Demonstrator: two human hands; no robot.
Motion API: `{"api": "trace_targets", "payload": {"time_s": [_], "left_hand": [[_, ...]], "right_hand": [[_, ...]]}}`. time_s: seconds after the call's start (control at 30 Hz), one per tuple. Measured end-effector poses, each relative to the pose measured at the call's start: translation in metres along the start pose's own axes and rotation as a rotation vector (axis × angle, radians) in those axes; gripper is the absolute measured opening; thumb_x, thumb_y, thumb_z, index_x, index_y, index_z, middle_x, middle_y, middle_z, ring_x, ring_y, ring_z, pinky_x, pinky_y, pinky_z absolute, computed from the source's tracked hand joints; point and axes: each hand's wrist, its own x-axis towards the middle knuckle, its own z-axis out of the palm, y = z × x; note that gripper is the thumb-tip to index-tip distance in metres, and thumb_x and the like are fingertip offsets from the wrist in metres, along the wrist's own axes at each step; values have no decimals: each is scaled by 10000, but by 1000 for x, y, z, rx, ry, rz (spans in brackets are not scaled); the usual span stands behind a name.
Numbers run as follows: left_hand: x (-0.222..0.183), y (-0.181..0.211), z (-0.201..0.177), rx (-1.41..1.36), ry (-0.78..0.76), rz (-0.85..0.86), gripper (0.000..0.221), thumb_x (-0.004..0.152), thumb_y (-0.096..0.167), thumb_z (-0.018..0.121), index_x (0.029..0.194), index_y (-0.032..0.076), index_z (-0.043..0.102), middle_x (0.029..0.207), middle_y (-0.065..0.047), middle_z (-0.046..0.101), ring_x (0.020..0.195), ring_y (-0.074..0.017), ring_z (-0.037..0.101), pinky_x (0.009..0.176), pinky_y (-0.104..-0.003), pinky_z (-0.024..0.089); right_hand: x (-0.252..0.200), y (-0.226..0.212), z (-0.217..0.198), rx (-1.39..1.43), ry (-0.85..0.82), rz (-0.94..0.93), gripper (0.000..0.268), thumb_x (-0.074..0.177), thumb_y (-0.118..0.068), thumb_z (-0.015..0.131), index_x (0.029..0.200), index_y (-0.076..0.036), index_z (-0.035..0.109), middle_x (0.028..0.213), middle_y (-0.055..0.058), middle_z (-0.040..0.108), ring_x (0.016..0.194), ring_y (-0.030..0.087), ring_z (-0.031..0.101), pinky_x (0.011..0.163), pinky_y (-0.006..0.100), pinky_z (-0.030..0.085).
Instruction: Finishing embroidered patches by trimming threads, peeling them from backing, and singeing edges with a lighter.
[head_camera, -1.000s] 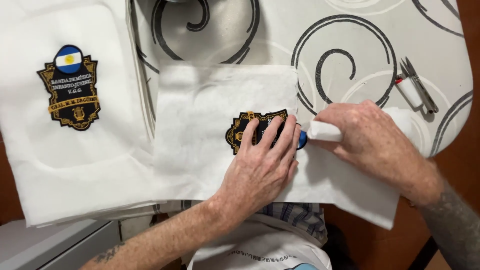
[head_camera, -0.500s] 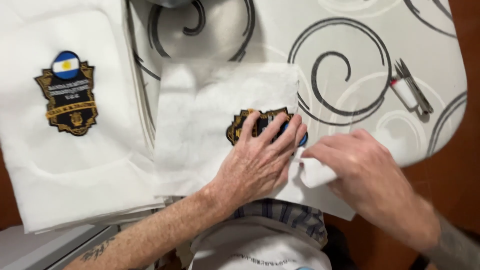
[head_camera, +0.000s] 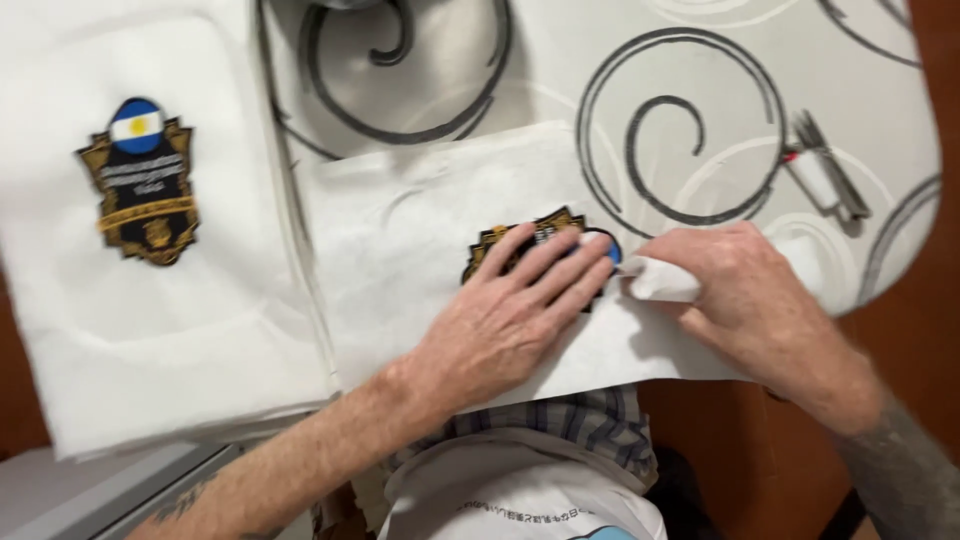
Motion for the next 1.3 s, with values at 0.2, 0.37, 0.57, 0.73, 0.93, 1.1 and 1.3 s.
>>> {"api": "trace_targets", "payload": {"time_s": [0.2,0.37,0.57,0.73,0.93,1.1,1.3], "left_hand": [[4,13,1,58,53,-143,586,850,415,433,1335,92,366,1407,-81,340,1205,-228,385,926,-388,310],[6,12,2,34,97,-161,571,836,390,454,1312,80,397,1394,-92,358,1186,-234,404,902,-385,325],[4,16,1,75,37,-179,599,842,432,423,1340,105,362,1423,-97,300,1210,-225,378,898,-384,322],[7,14,-3,1,118,-183,605,825,401,545,1312,72,403,1389,-121,354,1226,-261,383,949,-399,329],[2,16,5,-54,46,-225,675,839,478,490,1370,107,302,1430,-92,301,1330,-287,261,1070,-536,187],[0,19,0,28,5,-212,763,793,584,490,1383,148,277,1438,-83,283,1329,-297,250,1040,-580,201],[1,24,-5,-14,57,-275,645,818,511,448,1347,153,363,1417,-91,315,1309,-284,292,1018,-583,228]], "right_hand": [[-2,-3,3,-150,9,42,435,640,-273,722,1044,-155,613,993,18,655,941,163,582,781,391,361],[-3,-7,9,-46,109,49,319,626,-62,686,926,-161,645,849,-22,674,812,157,608,744,389,345],[-14,-9,6,-150,187,-69,198,711,-205,716,887,-176,629,868,14,679,847,164,628,808,421,408],[-7,-16,-3,-134,141,-12,260,740,-161,628,1000,-157,618,895,35,668,866,215,592,751,385,345],[-6,-4,11,-64,152,-8,263,684,-301,712,891,-158,634,867,-13,664,854,185,581,797,366,361],[-6,-9,12,-3,165,-43,220,666,-195,735,866,-167,647,816,-4,673,783,177,606,766,396,407],[-19,-29,7,-164,170,-86,245,717,-214,665,935,-150,575,877,19,615,799,230,548,695,383,387]]}}
